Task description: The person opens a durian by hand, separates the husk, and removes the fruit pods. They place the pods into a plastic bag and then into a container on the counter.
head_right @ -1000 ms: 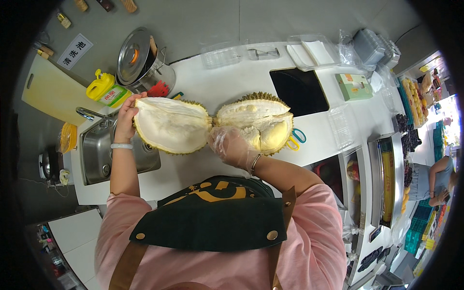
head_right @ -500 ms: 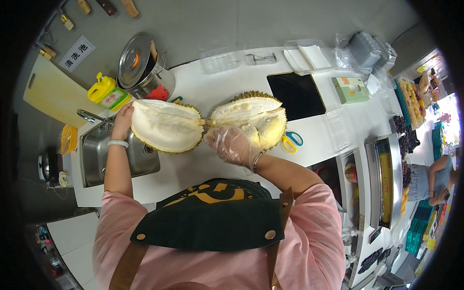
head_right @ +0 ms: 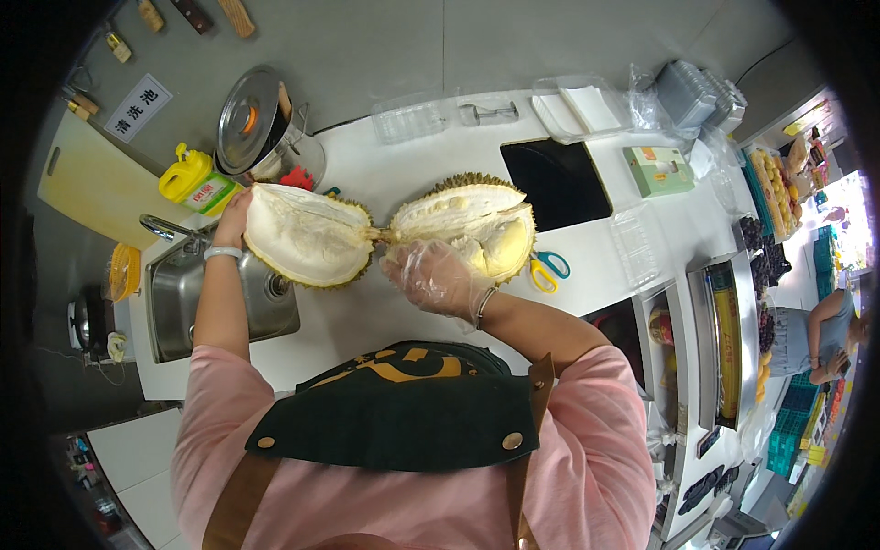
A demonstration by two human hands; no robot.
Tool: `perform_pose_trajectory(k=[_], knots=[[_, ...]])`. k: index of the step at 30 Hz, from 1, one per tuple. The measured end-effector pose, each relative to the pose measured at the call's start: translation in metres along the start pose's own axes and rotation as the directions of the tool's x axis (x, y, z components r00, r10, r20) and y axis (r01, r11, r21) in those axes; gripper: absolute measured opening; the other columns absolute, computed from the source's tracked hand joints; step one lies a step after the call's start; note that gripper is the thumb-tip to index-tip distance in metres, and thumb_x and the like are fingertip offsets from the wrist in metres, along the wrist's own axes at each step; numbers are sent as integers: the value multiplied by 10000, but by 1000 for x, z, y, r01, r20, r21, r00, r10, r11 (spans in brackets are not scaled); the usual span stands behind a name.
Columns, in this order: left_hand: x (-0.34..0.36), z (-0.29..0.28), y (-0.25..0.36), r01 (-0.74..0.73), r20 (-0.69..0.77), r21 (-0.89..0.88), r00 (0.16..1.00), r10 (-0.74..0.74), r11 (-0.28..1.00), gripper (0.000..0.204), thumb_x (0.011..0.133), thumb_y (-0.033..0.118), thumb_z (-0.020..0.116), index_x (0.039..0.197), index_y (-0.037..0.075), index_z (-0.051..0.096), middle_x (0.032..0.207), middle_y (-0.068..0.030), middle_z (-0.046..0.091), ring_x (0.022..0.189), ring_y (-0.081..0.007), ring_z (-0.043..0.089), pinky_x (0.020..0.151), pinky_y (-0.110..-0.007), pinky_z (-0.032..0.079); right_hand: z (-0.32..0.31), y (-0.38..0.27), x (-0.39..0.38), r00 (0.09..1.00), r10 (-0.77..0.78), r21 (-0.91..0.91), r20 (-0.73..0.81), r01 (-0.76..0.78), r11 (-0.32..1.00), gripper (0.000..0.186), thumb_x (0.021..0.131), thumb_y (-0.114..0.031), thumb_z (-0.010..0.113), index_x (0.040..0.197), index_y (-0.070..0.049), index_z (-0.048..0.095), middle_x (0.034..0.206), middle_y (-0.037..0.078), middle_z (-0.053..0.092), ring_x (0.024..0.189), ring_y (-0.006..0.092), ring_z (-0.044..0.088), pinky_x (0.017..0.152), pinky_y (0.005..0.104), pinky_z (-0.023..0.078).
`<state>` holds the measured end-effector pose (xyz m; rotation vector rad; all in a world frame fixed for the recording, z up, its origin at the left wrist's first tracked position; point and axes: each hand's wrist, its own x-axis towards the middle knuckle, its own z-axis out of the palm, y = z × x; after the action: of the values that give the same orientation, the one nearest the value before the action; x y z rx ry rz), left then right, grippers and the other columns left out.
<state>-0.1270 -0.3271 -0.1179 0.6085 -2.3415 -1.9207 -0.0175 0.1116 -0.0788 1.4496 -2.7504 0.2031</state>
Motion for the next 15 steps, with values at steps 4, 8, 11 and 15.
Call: perform_pose_trajectory(k=[4,8,11,15], knots=[[-28,7,9,14,-67,51,998,-11,999,536,971,305,583,1392,-6,468,1292,-113,584,1109,-176,574,955,-289,444,-9,0,5,994,-8,-118,112,21,993,363,916,-200,461,1233,-61,568,1133,148,606,1015,281,612,849,474,492],[-69,19,19,2,-104,70,995,5,998,597,971,290,590,1457,12,383,1315,-117,561,1128,-184,568,965,-296,441,17,3,-5,998,-58,-333,16,60,941,455,959,-270,443,1349,-40,486,1195,181,576,1125,284,578,1005,602,425],[-75,17,7,-65,-158,10,985,66,998,652,955,255,628,1489,26,332,1262,-131,572,1105,-202,577,936,-311,464,40,12,-9,986,-162,-635,-42,99,766,543,997,-404,386,1420,-66,427,1277,175,550,1210,306,524,1052,716,289],[-83,13,-17,-44,-272,-146,962,3,988,700,937,260,658,1500,38,306,1247,-133,575,1091,-204,581,903,-325,484,1,2,-6,995,3,-196,100,17,981,638,989,-543,386,1449,-102,414,1352,123,531,1234,307,501,1067,738,227]])
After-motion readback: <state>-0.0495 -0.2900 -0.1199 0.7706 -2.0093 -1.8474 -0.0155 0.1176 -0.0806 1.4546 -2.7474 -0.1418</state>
